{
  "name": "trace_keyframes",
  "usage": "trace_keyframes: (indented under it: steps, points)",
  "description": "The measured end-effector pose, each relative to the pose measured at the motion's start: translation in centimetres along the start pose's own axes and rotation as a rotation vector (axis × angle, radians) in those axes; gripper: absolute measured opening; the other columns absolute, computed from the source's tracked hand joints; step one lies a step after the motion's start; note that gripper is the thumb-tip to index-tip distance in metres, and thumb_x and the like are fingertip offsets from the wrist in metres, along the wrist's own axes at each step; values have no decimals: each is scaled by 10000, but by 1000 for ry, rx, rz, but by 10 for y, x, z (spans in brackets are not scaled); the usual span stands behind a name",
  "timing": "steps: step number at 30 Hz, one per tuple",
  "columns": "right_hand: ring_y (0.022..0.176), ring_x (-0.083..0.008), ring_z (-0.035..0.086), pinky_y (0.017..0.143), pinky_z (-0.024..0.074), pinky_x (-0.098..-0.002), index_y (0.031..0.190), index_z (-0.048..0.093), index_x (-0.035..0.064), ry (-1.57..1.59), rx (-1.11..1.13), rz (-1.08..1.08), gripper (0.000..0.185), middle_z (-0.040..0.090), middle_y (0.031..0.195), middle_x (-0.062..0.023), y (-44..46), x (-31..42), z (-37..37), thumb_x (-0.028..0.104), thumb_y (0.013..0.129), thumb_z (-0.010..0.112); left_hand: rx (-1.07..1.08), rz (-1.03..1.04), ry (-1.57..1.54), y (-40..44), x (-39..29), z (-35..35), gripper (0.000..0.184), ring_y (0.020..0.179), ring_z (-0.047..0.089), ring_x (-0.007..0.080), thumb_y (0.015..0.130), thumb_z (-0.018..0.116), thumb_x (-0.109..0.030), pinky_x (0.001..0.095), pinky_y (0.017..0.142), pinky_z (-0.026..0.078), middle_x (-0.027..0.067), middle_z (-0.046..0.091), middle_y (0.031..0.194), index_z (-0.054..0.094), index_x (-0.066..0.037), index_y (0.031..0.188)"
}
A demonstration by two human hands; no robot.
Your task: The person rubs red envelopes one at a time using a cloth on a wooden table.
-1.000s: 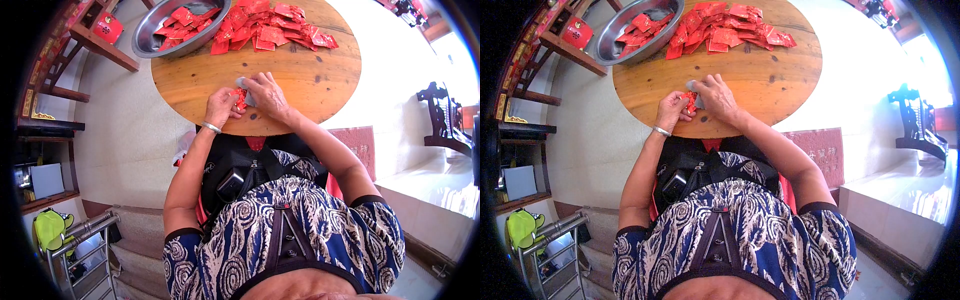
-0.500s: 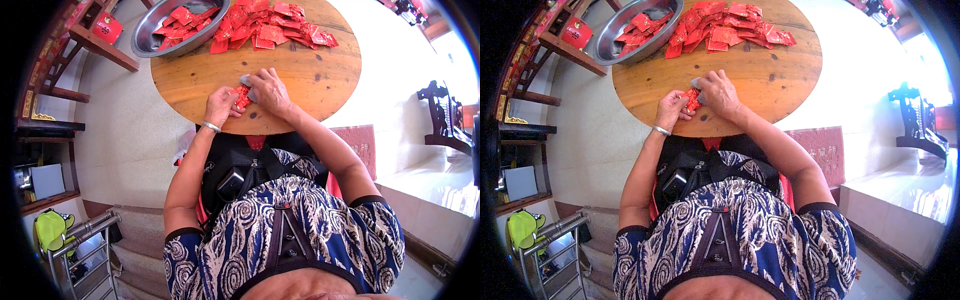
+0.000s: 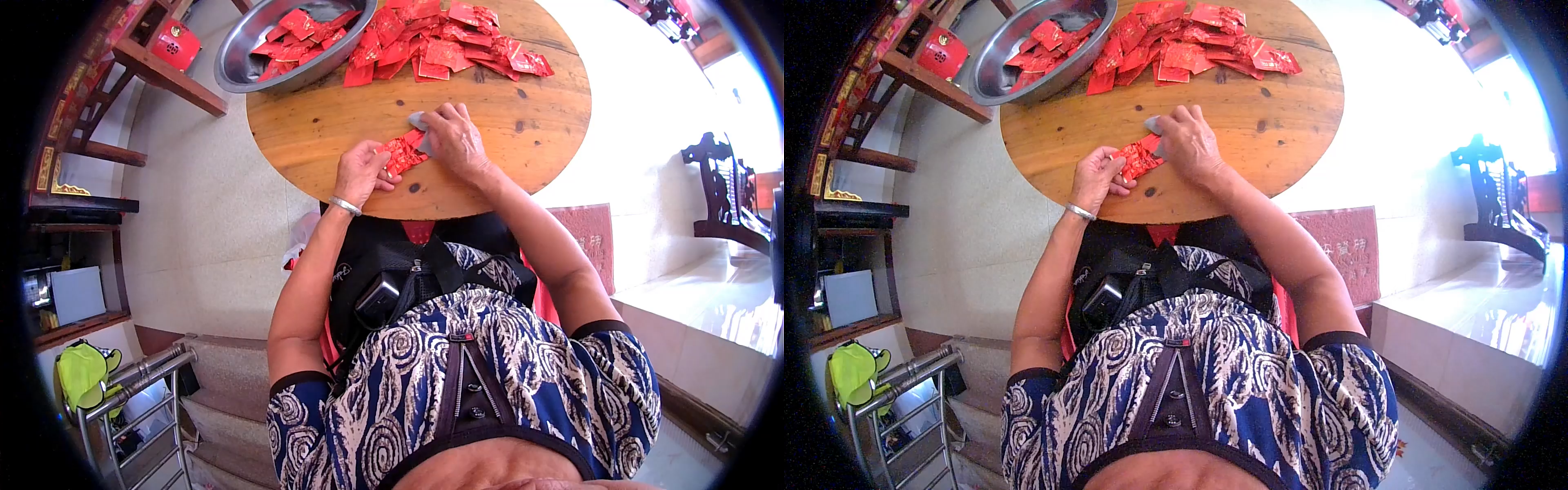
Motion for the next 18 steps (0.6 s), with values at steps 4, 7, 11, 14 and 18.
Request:
trace_keyframes:
  steps: [4,7,11,14,18]
  points:
    - [887,-320,516,784,480,-411,962,669,85,5,-9,25,210,567,885,-124,-1,-6,1,56,780,568,-3,4,1,0,-1,0,178,613,674,169,933,590,-138,248,470,557,71,632,775,530,-2,1032]
    - [881,-319,513,785,482,-415,991,664,89,99,-41,48,239,562,890,-126,-1,-4,-4,47,774,575,0,4,-2,0,0,0,181,611,674,168,931,594,-141,247,470,557,62,624,758,532,-4,1032]
    - [887,-321,512,783,486,-404,1056,645,95,150,-63,-4,299,556,907,-126,0,8,-6,31,772,578,-4,11,-19,0,0,0,181,608,673,165,931,596,-148,244,468,554,59,625,749,536,-7,1028]
    - [898,-320,515,788,487,-398,1075,636,96,186,-56,-45,317,556,918,-125,-1,22,-1,26,771,581,-1,8,-1,-1,-1,0,180,610,673,165,934,593,-148,240,467,554,67,632,762,536,-3,1023]
    - [887,-317,515,782,484,-396,1061,635,86,168,6,-92,296,555,919,-126,-6,30,9,38,774,579,0,8,-8,-3,-4,2,180,608,672,166,936,587,-144,239,466,554,81,640,776,534,4,1024]
Point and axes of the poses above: each hand's wrist, its own y-axis towards the middle knuckle, its own z-axis out of the palm, x = y × z, the point moved 2 cm from there along y, towards the middle knuckle
